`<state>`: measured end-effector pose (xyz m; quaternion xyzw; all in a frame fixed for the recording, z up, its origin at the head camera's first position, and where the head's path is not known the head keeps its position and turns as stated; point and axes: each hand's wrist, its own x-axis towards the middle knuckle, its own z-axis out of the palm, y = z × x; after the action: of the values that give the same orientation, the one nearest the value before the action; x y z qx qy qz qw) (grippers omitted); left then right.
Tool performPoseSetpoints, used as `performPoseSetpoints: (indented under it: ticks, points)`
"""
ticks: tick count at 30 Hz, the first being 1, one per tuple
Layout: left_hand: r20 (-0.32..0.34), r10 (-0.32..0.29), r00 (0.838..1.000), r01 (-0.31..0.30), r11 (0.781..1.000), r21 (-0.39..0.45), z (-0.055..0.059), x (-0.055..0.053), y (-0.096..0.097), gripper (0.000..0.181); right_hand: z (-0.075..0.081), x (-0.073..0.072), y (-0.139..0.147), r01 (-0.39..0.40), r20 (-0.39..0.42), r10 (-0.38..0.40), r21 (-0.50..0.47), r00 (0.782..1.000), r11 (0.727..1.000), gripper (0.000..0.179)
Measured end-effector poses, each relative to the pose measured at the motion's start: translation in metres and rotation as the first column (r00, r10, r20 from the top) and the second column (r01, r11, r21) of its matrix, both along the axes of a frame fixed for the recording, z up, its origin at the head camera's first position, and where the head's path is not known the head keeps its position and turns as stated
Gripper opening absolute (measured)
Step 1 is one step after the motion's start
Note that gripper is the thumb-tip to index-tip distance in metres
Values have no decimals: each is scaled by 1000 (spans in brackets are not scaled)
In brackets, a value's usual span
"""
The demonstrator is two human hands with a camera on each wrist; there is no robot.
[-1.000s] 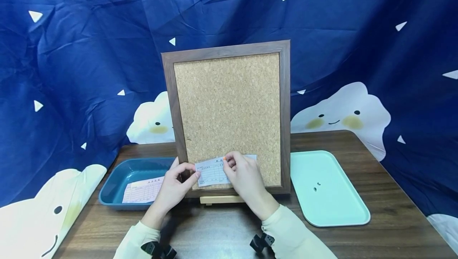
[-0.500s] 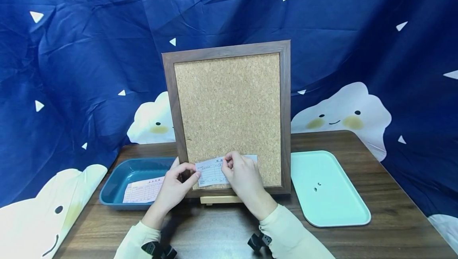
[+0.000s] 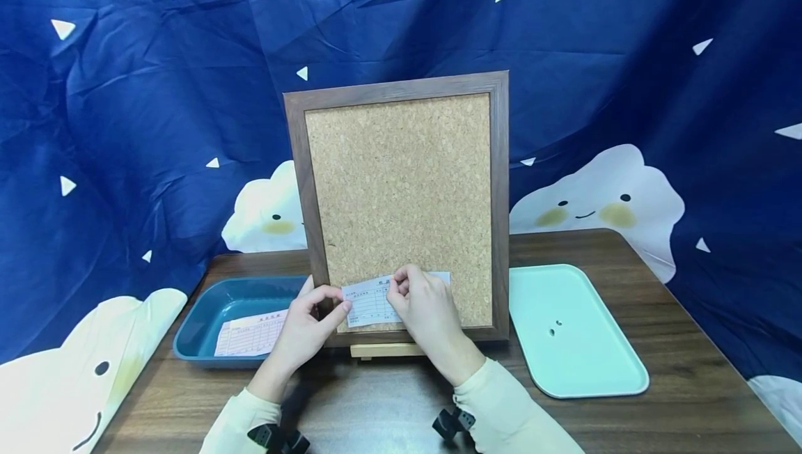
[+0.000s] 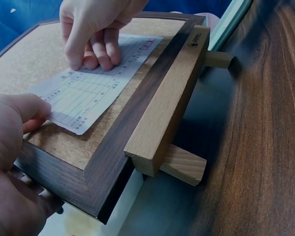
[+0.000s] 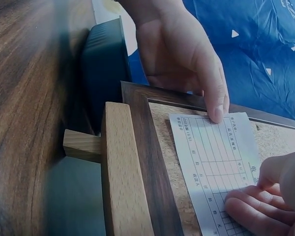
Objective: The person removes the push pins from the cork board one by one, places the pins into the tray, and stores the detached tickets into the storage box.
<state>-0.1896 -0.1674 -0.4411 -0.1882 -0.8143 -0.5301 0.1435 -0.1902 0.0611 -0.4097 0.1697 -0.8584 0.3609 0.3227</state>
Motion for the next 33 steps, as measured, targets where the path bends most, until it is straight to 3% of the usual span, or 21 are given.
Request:
performPoseSetpoints:
  ticks: [6, 15, 33]
  points:
    - [0, -3, 1000, 3, 1000, 0, 0, 1, 1, 15, 1, 1, 2, -4, 30, 4, -8, 1000, 1000, 8]
    - [-16, -4, 1000, 4, 1000, -6, -1, 0, 0, 11, -1, 3, 3, -23, 12, 23, -27, 1000, 999, 12]
    - [11, 6, 1000, -7, 1000, 14, 1, 2, 3, 6, -7, 3, 7, -87, -3, 87, -86, 996, 992, 14]
